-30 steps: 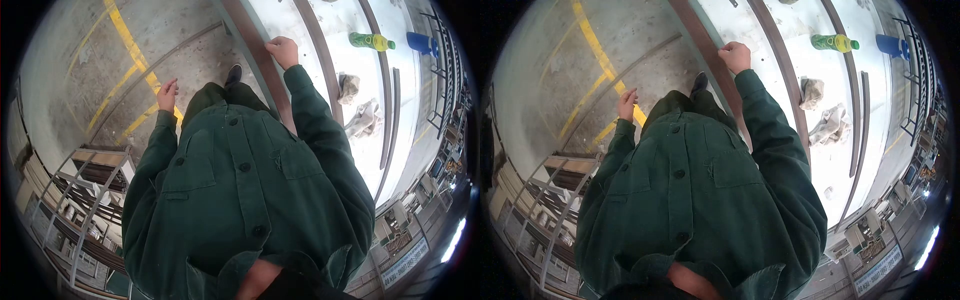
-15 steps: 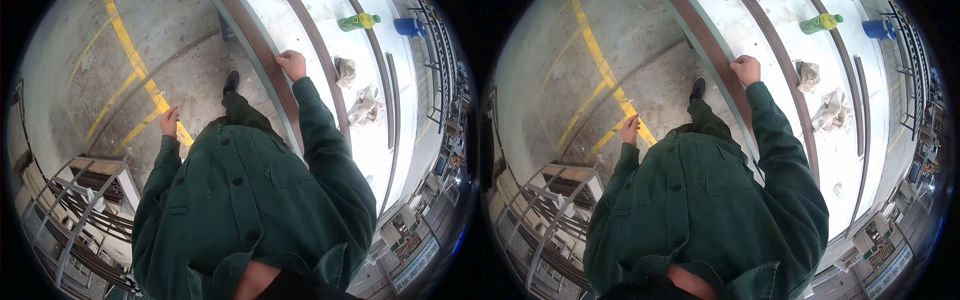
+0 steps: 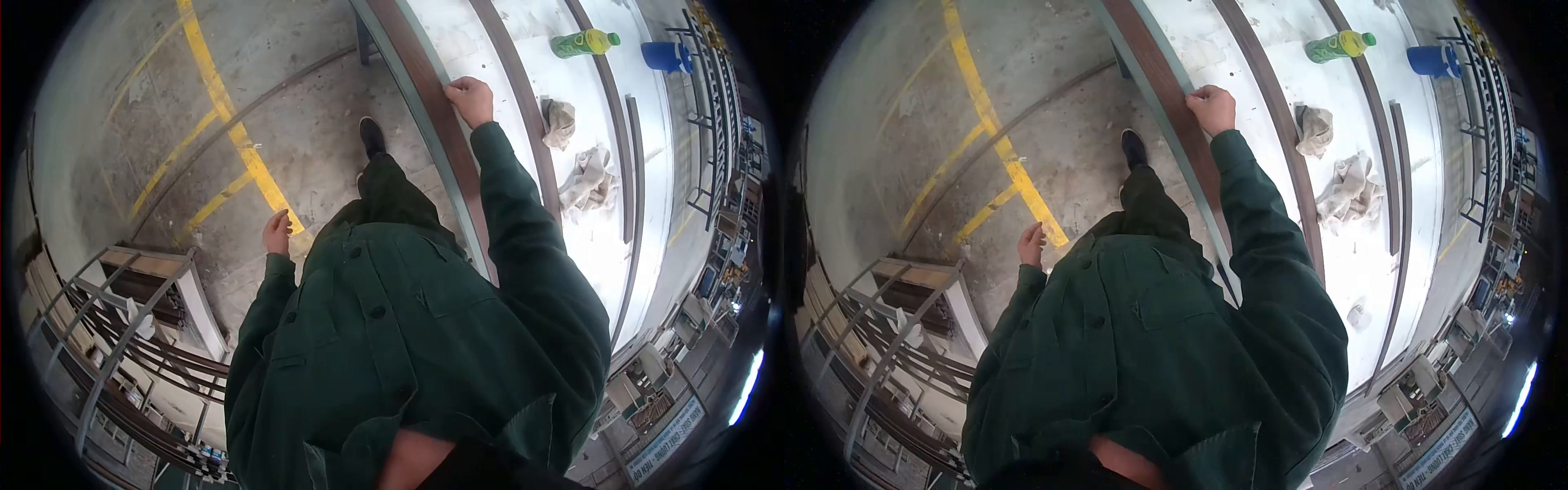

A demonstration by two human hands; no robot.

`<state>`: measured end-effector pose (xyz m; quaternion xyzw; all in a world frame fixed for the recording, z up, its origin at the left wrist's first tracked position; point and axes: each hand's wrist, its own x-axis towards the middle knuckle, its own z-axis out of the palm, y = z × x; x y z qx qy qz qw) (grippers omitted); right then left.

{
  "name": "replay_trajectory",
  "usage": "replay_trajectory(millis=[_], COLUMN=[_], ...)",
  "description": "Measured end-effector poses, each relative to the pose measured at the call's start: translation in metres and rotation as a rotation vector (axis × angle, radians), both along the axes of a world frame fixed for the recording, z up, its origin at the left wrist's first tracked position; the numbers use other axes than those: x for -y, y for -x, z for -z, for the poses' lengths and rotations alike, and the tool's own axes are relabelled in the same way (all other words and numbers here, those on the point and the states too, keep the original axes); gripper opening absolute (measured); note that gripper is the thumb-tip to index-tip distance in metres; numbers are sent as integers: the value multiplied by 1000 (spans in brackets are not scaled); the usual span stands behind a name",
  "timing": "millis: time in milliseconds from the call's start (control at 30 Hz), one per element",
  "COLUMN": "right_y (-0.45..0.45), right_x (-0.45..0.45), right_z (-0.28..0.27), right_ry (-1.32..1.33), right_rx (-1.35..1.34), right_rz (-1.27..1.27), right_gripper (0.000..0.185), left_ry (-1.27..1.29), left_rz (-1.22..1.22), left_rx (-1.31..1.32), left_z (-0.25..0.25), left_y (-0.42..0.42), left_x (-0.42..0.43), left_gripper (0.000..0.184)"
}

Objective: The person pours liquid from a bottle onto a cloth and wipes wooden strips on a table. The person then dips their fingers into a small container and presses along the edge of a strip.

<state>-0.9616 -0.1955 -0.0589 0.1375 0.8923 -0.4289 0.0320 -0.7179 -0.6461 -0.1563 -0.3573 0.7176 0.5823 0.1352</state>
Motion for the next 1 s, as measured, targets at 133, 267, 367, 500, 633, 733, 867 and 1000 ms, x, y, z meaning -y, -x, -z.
replay_trajectory(millis=[133, 267, 367, 500, 633, 733, 867, 1000], right_y=[39, 79, 113, 159, 204, 235, 262, 247], right_x=[6, 15, 25, 39, 49, 56, 64, 62], right_z=[8, 9, 7, 8, 16, 23, 24, 20], right_ry=[-8, 12, 49, 34, 61, 59, 30, 5], right_rx=[-4, 6, 32, -1, -10, -24, -40, -29], right_rz=[-47, -98, -113, -157, -193, -214, -247, -241], right_gripper=[23, 23, 24, 24, 24, 25, 24, 24], left_ry=[-2, -63, -31, -49, -26, -11, -34, -14], left_rz=[2, -63, -66, -111, -133, -145, -163, -156], left_rx=[-5, -37, -4, -40, -15, -10, 1, 7], left_z=[-4, -13, -19, -24, -29, -25, -26, -28], left_y=[27, 64, 91, 114, 122, 118, 118, 125], left_x=[-8, -17, -20, -24, -25, -24, -22, -22], left_gripper=[29, 24, 24, 23, 23, 25, 27, 27])
